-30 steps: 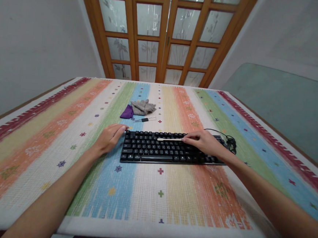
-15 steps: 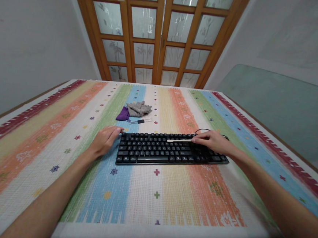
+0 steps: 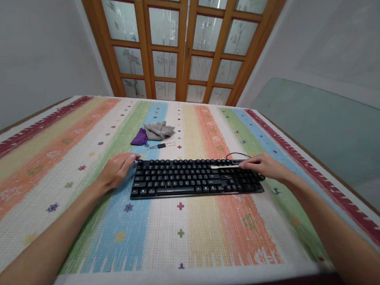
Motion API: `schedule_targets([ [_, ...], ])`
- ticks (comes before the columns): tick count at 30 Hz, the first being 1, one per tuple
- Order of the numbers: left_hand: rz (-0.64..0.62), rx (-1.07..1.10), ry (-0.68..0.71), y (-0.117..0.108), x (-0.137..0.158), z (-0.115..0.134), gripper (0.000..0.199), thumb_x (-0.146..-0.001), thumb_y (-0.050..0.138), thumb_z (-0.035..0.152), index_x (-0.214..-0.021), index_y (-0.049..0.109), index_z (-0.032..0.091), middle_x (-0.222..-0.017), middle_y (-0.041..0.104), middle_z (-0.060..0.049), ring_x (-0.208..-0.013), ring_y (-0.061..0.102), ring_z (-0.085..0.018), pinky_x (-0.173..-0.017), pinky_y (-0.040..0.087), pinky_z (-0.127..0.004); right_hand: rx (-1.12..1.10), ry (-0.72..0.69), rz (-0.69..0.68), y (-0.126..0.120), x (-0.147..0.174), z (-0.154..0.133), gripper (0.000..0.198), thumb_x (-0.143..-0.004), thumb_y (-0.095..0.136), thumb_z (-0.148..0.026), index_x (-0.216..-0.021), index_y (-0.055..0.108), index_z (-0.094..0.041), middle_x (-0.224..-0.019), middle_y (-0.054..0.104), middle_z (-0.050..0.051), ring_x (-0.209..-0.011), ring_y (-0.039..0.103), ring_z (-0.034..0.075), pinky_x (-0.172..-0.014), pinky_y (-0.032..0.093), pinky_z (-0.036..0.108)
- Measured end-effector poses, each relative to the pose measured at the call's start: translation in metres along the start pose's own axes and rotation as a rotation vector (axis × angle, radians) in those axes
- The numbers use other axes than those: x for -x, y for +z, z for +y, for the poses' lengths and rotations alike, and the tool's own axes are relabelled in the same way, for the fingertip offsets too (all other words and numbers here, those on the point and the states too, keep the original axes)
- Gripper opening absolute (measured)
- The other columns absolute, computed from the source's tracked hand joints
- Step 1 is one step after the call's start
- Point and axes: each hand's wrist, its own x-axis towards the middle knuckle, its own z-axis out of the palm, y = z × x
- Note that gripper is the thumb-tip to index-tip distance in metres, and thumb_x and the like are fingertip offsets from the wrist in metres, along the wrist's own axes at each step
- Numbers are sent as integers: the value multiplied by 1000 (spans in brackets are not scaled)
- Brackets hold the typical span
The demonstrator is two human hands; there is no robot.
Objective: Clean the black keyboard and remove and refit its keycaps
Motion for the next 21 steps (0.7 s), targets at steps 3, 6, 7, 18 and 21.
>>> schedule_targets([
  [3,-10,-10,0,1,0,-2,60,-100,24,57,-96,72,22,-100,78,-10,-93,71,-27,-97,51,-43,34,47,35,-7,4,4,53,-77,64,-68,-79,84,-19,-62,70,6,-66,64,21,-60,48,29],
  [6,-8,-24,5,1,-1,-3,61,-99,23,58,-96,72,21,-101,78,-10,-94,71,-28,-97,51,-44,30,73,69,-13,7,10,54,-76,65,-70,-78,84,-20,-65,73,6,-70,66,23,-64,49,31],
  [7,-7,-28,9,1,-1,-3,61,-99,23,58,-96,72,21,-101,78,-10,-94,71,-28,-97,51,-44,19,72,73,-14,8,13,54,-75,65,-71,-78,84,-20,-67,74,6,-71,66,23,-66,49,31],
  [18,-20,-86,29,0,-1,-2,62,-99,22,57,-96,72,21,-100,78,-9,-94,69,-28,-94,50,-42,-38,105,102,-27,15,53,43,-77,65,-60,-82,85,-23,-93,81,9,-92,73,29,-86,53,38],
  [21,-16,-95,27,0,-1,-3,63,-99,21,56,-97,72,20,-101,77,-10,-94,68,-28,-94,50,-42,-34,135,116,-32,17,59,35,-77,65,-52,-81,84,-23,-92,81,8,-97,74,31,-92,54,40],
])
